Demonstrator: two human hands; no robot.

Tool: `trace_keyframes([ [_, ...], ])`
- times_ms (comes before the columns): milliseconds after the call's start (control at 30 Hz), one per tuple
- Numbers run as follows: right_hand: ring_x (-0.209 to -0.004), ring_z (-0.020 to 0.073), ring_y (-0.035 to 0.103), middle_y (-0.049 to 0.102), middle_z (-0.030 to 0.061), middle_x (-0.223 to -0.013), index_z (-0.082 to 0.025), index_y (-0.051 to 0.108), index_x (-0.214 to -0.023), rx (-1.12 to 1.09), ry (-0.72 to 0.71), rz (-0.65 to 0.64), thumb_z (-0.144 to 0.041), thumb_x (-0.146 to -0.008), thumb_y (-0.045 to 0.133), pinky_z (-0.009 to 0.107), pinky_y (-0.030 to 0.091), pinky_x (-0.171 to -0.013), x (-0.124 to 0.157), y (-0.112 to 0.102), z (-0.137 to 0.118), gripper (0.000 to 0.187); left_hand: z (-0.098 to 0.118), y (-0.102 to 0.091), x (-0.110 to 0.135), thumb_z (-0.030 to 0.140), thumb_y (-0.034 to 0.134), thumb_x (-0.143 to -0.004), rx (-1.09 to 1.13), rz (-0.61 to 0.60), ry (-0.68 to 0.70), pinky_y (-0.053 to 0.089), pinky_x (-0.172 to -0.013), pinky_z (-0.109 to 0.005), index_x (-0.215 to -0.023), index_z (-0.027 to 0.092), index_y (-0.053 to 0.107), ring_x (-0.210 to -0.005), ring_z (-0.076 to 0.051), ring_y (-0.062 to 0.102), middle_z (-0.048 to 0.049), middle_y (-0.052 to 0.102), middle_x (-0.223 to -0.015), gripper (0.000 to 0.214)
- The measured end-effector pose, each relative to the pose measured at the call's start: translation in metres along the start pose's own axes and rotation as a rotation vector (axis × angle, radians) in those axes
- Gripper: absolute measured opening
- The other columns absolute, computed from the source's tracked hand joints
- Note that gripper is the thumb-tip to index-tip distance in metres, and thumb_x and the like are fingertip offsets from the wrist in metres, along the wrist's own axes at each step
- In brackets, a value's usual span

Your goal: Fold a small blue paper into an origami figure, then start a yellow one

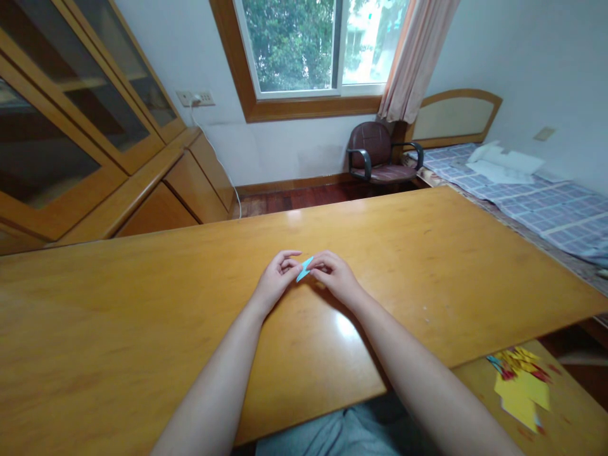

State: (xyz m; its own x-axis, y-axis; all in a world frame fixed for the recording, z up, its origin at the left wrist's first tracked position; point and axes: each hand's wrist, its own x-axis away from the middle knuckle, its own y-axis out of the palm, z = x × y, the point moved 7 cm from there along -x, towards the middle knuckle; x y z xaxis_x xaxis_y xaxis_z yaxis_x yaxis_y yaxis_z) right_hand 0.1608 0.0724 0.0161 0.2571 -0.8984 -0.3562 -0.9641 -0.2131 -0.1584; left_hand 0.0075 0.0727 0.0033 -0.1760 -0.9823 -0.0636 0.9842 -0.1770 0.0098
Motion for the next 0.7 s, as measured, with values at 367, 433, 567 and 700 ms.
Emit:
trace_keyframes([
  [367,-0.089,0.0164,0.063,0.062,0.0035,-0.095,-0.023,0.072,-0.087,-0.046,0.017,-0.007,-0.019,-0.082,0.066,0.029,0.052,-0.081,0.0016,0.001,0.0045,0.009,-0.0032,0.0027,0.0003,0.034,0.073,-0.077,0.005,-0.035,-0.03,0.046,-0.064,-0.024,-0.111,0.018,0.057,-0.067,-0.014,0.059,0.002,0.062,-0.072,0.041],
  [433,-0.088,0.016,0.063,0.062,0.003,-0.095,-0.023,0.073,-0.087,-0.035,0.026,-0.013,-0.019,-0.082,0.066,0.029,0.051,-0.081,0.0017,0.001,0.0048,0.009,-0.0026,0.0026,0.0005,0.035,0.073,-0.077,0.004,-0.033,-0.026,0.046,-0.063,-0.024,-0.111,0.019,0.057,-0.066,-0.014,0.058,0.0021,0.061,-0.071,0.041],
  [567,-0.087,0.0156,0.061,0.061,0.0019,-0.092,-0.024,0.074,-0.086,0.0,0.021,-0.025,-0.02,-0.082,0.068,0.029,0.05,-0.081,0.0005,-0.0003,0.0019,0.008,-0.0019,0.0022,0.0017,0.035,0.073,-0.077,0.0,-0.02,-0.031,0.046,-0.061,-0.023,-0.112,0.018,0.057,-0.065,-0.013,0.058,0.0021,0.061,-0.071,0.042],
  [700,-0.087,0.0154,0.061,0.06,0.0021,-0.093,-0.024,0.075,-0.087,0.007,0.018,-0.048,-0.022,-0.082,0.069,0.029,0.049,-0.081,-0.0004,-0.0004,0.0004,0.008,-0.0004,0.0034,0.002,0.034,0.072,-0.077,-0.003,-0.035,-0.027,0.045,-0.062,-0.023,-0.111,0.017,0.057,-0.065,-0.013,0.057,0.0021,0.06,-0.071,0.041],
])
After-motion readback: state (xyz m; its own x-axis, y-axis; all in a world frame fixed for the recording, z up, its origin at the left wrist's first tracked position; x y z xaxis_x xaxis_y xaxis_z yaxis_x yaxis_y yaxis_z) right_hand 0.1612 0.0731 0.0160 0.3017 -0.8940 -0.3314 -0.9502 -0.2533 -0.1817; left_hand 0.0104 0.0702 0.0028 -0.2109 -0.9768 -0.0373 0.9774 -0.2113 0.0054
